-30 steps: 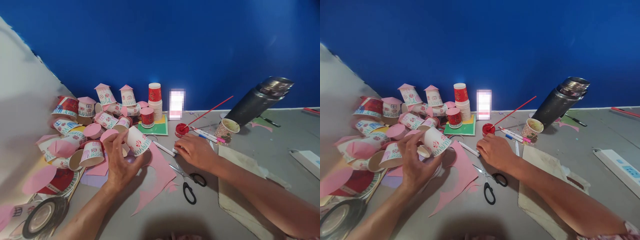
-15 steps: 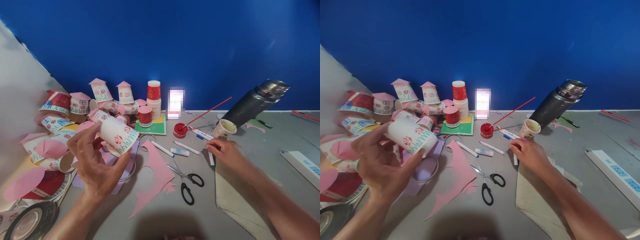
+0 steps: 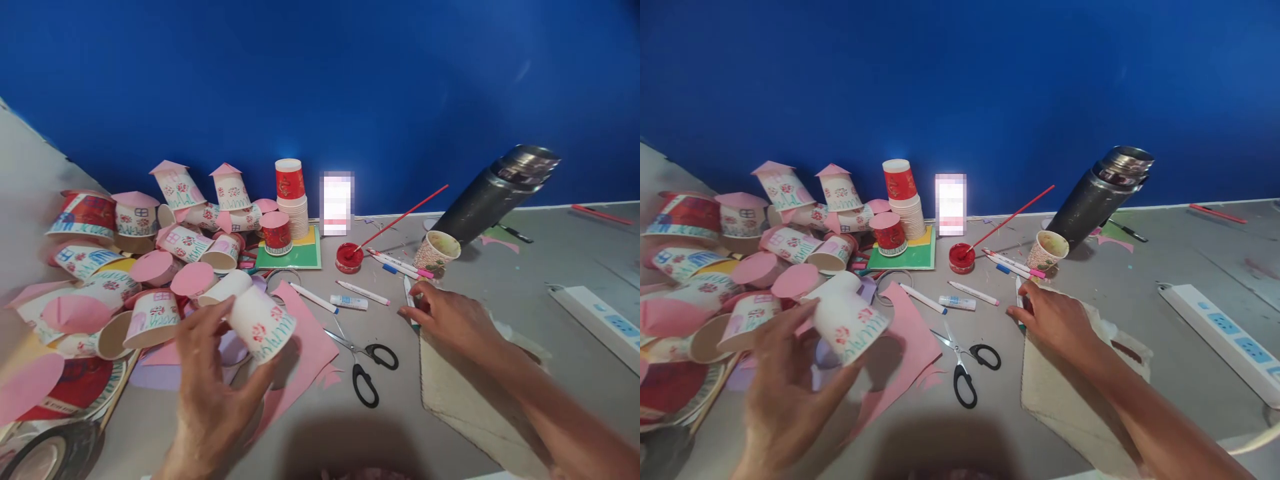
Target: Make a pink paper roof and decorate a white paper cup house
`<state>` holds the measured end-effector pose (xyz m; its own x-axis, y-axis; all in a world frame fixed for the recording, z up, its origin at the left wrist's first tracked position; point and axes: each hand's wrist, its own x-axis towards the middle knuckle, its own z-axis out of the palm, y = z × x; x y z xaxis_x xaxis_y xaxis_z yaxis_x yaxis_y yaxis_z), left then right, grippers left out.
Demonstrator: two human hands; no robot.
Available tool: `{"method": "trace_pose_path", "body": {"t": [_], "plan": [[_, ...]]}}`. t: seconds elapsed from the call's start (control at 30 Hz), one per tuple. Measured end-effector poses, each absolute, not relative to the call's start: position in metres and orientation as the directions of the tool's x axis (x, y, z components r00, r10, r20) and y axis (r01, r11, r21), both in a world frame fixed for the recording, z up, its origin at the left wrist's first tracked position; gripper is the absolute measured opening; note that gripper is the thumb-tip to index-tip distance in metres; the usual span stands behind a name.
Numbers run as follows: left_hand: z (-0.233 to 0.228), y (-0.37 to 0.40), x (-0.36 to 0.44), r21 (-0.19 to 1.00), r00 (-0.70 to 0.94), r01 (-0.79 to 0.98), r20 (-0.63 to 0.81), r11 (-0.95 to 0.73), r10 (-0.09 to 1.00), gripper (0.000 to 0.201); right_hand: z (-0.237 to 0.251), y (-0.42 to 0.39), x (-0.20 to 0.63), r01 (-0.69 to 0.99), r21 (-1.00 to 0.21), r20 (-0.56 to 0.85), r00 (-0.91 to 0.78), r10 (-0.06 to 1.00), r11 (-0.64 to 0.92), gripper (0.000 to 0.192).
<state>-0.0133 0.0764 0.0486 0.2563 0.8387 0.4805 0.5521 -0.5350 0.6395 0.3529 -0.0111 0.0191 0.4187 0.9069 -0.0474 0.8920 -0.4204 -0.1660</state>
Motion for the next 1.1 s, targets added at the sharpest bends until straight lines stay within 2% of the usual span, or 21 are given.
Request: {"method": "trace_pose_path", "body": {"t": [0.1,0.17,0.23,0.33,0.4,0.47,0.53,0.6,0.63,0.77,0.97,1.1], "plan": [[0.053,0.071,-0.007,0.583,0.337,0.535,0.517,-0.612,0.787,0.062,0.009,-0.008,0.353,0.908,-0.163,-0.040,0.384,0.922,-0.386,0.036],[0.057,0.071,-0.006,0.587,0.378,0.541,0.470,-0.602,0.798,0.065,0.005,-0.010,0.359,0.903,-0.225,-0.019,0.371,0.928,-0.366,0.039],[0.060,0.072,-0.007,0.601,0.419,0.537,0.418,-0.591,0.806,0.067,0.007,-0.015,0.366,0.862,-0.384,0.009,0.362,0.932,-0.331,0.037],[0.062,0.077,-0.006,0.650,0.491,0.472,0.368,-0.596,0.790,0.071,0.025,-0.025,0.365,0.699,-0.689,0.073,0.332,0.941,-0.193,0.028],[0.060,0.081,-0.002,0.687,0.542,0.410,0.345,-0.600,0.766,0.074,0.044,-0.030,0.353,0.509,-0.861,0.105,0.202,0.974,-0.013,0.037],[0.057,0.087,0.004,0.721,0.583,0.373,0.308,-0.584,0.752,0.078,0.062,-0.031,0.334,0.317,-0.937,0.150,-0.013,0.989,0.146,0.055],[0.051,0.093,0.010,0.730,0.620,0.352,0.287,-0.586,0.730,0.083,0.074,-0.027,0.312,0.263,-0.955,0.155,0.050,0.987,0.137,0.040],[0.044,0.099,0.015,0.717,0.643,0.334,0.301,-0.612,0.704,0.081,0.078,-0.020,0.292,0.290,-0.944,0.201,0.131,0.971,0.156,0.020],[0.041,0.101,0.016,0.706,0.646,0.323,0.322,-0.630,0.692,0.079,0.077,-0.015,0.284,0.320,-0.931,0.225,0.117,0.967,0.177,0.017],[0.027,0.106,0.016,0.697,0.632,0.254,0.405,-0.670,0.661,0.075,0.066,0.000,0.264,0.387,-0.876,0.342,0.072,0.937,0.289,0.027],[0.013,0.101,0.012,0.775,0.606,0.255,0.337,-0.578,0.721,0.083,0.042,0.003,0.248,0.445,-0.872,0.323,0.214,0.922,0.203,0.025],[0.008,0.098,0.015,0.723,0.606,0.267,0.388,-0.637,0.694,0.086,0.034,0.002,0.244,0.521,-0.817,0.388,0.183,0.903,0.246,0.018]]}}
